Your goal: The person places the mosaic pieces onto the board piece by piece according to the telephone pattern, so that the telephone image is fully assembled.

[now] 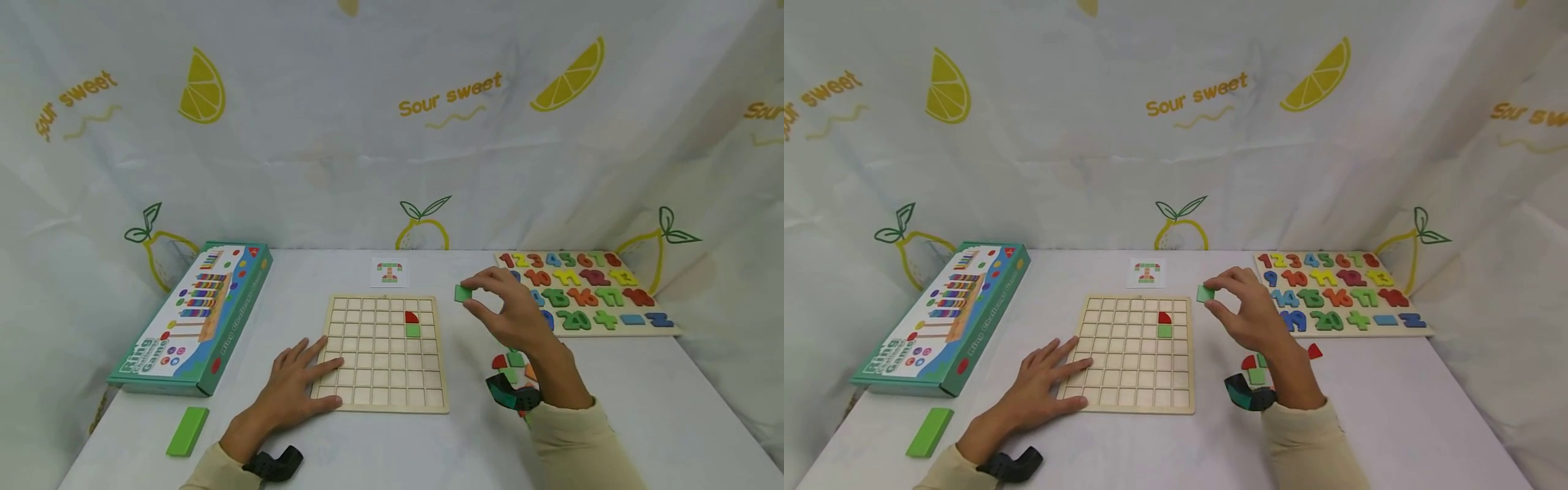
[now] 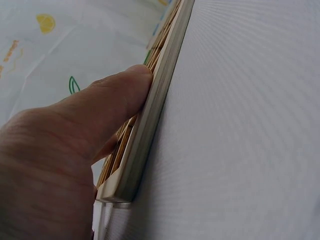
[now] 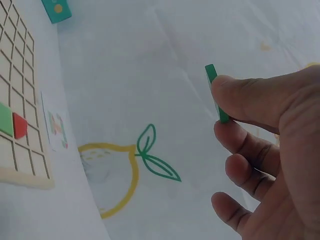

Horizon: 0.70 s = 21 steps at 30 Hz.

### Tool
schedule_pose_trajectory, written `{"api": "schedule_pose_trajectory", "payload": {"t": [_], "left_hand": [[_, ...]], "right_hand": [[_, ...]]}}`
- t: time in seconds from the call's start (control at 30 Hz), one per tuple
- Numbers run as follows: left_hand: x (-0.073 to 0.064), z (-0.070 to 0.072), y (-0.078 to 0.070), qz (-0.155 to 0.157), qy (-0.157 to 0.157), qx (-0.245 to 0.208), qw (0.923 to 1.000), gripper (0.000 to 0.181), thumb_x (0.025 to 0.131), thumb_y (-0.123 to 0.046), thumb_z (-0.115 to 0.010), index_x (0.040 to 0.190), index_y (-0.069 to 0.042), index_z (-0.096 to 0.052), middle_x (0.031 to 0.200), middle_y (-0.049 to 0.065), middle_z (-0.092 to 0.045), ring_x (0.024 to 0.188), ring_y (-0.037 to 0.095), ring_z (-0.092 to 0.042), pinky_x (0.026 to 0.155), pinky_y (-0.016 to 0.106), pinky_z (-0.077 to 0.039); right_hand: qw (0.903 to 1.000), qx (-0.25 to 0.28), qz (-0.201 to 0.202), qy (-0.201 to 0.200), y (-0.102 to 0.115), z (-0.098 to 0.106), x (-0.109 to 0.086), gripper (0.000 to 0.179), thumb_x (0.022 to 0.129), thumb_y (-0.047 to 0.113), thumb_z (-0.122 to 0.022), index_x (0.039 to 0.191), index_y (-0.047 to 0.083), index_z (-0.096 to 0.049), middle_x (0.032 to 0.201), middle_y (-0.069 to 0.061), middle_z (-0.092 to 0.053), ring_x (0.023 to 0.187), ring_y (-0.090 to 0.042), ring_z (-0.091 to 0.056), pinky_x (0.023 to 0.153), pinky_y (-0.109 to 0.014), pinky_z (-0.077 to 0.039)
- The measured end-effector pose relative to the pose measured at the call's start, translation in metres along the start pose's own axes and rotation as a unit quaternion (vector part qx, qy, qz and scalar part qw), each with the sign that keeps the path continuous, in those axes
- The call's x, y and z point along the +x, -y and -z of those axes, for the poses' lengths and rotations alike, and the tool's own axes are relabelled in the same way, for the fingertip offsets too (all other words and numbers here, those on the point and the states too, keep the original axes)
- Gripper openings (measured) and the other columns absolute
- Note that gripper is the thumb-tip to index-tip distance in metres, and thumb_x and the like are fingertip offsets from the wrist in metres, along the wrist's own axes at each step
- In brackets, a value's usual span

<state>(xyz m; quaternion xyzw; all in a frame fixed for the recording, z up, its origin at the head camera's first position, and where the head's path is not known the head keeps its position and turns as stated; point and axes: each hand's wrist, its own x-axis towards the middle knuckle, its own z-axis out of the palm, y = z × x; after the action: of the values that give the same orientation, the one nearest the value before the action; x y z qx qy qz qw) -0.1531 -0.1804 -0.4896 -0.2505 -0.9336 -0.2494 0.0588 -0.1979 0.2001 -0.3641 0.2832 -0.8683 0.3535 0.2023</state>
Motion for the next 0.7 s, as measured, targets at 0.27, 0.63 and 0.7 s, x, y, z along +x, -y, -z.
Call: {"api": "schedule_pose_trajectory", "payload": {"t": [0.27,0.63,0.7], "left_hand": [[0.001,0.001,0.000,0.010,0.011,-0.005,0.9999,0.065,0.079,-0.060,-0.069,0.132,-0.022,-0.063,0.152,0.012,-0.035,0.136,0.046,-0.024,0.101,0.064,-0.015],[0.001,0.001,-0.002,0.013,0.012,-0.001,0.9998,0.066,0.079,-0.062,-0.067,0.131,-0.022,-0.064,0.151,0.012,-0.036,0.136,0.046,-0.025,0.100,0.065,-0.016],[0.001,0.001,-0.001,0.012,0.009,-0.001,0.9999,0.065,0.079,-0.062,-0.068,0.131,-0.022,-0.064,0.150,0.013,-0.037,0.136,0.046,-0.026,0.100,0.065,-0.016]], "right_hand": [[0.9989,0.031,-0.026,0.023,0.005,-0.040,0.020,0.025,0.085,0.005,-0.074,0.109,0.001,-0.069,0.105,-0.008,-0.061,0.102,-0.025,-0.050,0.083,-0.046,-0.044],[0.9934,0.057,-0.068,0.072,-0.013,-0.092,0.030,0.021,0.087,0.006,-0.072,0.107,0.001,-0.070,0.100,-0.006,-0.061,0.100,-0.034,-0.051,0.081,-0.050,-0.044],[0.9919,0.058,-0.076,0.083,-0.017,-0.100,0.031,0.020,0.088,0.007,-0.071,0.106,0.001,-0.071,0.100,-0.007,-0.061,0.099,-0.032,-0.051,0.081,-0.048,-0.043]]}}
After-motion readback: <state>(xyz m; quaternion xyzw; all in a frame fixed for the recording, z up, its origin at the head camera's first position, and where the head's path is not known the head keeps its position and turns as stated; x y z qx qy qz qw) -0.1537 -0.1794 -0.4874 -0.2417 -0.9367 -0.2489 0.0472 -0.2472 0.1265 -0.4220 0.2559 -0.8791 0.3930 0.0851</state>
